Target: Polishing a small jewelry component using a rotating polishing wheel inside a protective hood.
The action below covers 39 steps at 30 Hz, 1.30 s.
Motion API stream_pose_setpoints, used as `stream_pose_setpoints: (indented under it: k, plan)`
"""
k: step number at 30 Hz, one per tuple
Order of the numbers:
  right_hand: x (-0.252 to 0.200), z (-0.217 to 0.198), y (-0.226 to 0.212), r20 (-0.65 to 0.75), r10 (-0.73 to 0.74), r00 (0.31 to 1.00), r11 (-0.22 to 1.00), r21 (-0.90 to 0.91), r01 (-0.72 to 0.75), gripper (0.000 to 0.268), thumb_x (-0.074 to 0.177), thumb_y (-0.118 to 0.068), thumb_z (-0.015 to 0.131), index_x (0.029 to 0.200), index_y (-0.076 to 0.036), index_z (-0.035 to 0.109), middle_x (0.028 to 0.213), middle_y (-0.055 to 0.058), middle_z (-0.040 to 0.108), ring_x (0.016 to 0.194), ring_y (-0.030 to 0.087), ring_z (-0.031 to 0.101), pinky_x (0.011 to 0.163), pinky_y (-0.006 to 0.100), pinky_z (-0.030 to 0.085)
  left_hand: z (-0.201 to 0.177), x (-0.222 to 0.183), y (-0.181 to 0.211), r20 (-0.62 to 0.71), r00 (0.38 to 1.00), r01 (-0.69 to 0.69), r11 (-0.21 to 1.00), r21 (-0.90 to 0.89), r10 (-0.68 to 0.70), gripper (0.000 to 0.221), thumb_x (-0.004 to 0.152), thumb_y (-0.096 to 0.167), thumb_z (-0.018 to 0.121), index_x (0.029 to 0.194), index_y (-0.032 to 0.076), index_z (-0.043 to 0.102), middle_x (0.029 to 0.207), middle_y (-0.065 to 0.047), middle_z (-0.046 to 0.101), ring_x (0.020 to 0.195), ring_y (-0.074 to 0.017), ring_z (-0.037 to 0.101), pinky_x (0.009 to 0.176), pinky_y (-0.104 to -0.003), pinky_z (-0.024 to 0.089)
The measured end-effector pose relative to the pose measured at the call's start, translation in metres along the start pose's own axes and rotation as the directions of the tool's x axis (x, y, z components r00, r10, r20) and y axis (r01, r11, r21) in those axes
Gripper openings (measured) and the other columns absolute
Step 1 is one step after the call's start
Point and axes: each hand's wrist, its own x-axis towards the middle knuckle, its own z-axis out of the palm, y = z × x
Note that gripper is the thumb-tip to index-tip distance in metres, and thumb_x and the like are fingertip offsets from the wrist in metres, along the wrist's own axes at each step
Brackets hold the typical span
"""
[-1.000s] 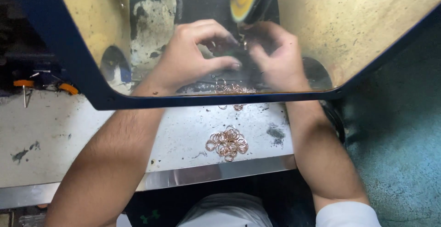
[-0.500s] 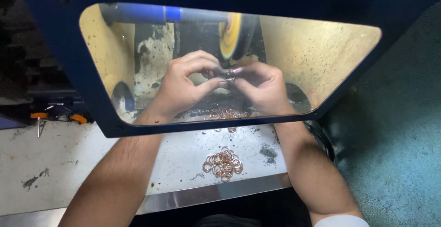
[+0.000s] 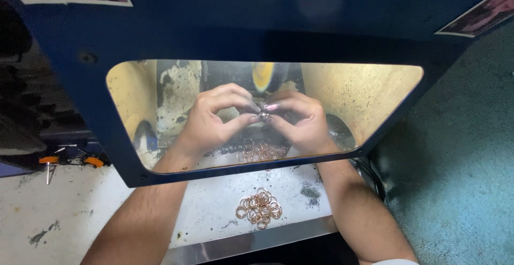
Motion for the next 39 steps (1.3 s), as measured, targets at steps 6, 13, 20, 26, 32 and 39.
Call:
stream_pose_setpoints:
  k: [6, 13, 20, 26, 32, 39]
  plan:
    - [0.000, -0.001, 0.010, -0.007, -0.016, 1.000, 1.000, 0.014, 0.016, 0.013, 0.087, -0.005, 0.080, 0.101, -0.005, 0.080, 0.094, 0.013, 0.079, 0.077, 0.016, 0.073, 0.065, 0.030, 0.058, 0.004, 0.000, -0.003, 0.026, 1.000, 0.000, 1.000, -0.025, 0.001, 0.008, 0.084, 0.006, 0.082, 0.090, 0.009, 0.078, 0.088, -0.008, 0.076, 0.078, -0.0205, 0.072, 0.076, -0.036, 0.059]
    - [-0.003, 0.002, 0.013, -0.035, -0.059, 0.998, 0.998, 0.006, 0.059, 0.011, 0.091, -0.006, 0.076, 0.101, -0.003, 0.078, 0.092, 0.014, 0.078, 0.074, 0.017, 0.072, 0.063, 0.031, 0.058, 0.008, -0.002, 0.008, 0.024, 0.999, 0.029, 0.999, -0.046, -0.027, 0.008, 0.084, 0.007, 0.081, 0.092, 0.008, 0.077, 0.087, -0.008, 0.076, 0.080, -0.0218, 0.073, 0.077, -0.037, 0.058]
    - [-0.004, 0.001, 0.013, -0.052, -0.059, 0.997, 0.998, -0.003, 0.059, 0.011, 0.091, -0.006, 0.076, 0.100, -0.001, 0.078, 0.090, 0.015, 0.077, 0.074, 0.018, 0.073, 0.062, 0.032, 0.059, 0.011, -0.001, 0.010, 0.027, 0.999, 0.025, 0.999, -0.023, -0.024, 0.009, 0.084, 0.008, 0.081, 0.091, 0.007, 0.076, 0.085, -0.008, 0.075, 0.080, -0.0226, 0.073, 0.077, -0.038, 0.058]
    - [-0.004, 0.002, 0.013, -0.051, -0.060, 0.997, 0.998, -0.008, 0.059, 0.011, 0.092, -0.007, 0.073, 0.100, -0.001, 0.078, 0.088, 0.015, 0.077, 0.072, 0.019, 0.074, 0.061, 0.034, 0.060, 0.012, -0.001, 0.010, 0.027, 0.999, 0.037, 0.999, -0.024, -0.037, 0.009, 0.083, 0.008, 0.081, 0.090, 0.008, 0.076, 0.084, -0.008, 0.075, 0.079, -0.0228, 0.073, 0.077, -0.038, 0.057]
    - [-0.003, 0.005, 0.013, -0.048, -0.105, 0.993, 0.994, -0.025, 0.103, 0.012, 0.093, -0.007, 0.072, 0.102, 0.000, 0.077, 0.087, 0.015, 0.076, 0.070, 0.021, 0.074, 0.060, 0.034, 0.060, 0.009, -0.002, 0.008, 0.032, 0.999, 0.035, 0.999, -0.040, -0.034, 0.010, 0.082, 0.006, 0.081, 0.091, 0.008, 0.077, 0.084, -0.008, 0.076, 0.080, -0.0232, 0.074, 0.077, -0.038, 0.058]
    - [-0.003, 0.003, 0.015, -0.055, -0.177, 0.983, 0.984, 0.004, 0.177, 0.013, 0.091, -0.003, 0.072, 0.102, 0.000, 0.077, 0.086, 0.014, 0.077, 0.069, 0.019, 0.073, 0.059, 0.032, 0.060, 0.009, -0.003, 0.006, 0.065, 0.996, 0.067, 0.993, -0.101, -0.061, 0.007, 0.085, 0.007, 0.079, 0.092, 0.007, 0.077, 0.086, -0.009, 0.076, 0.082, -0.0223, 0.073, 0.078, -0.039, 0.058]
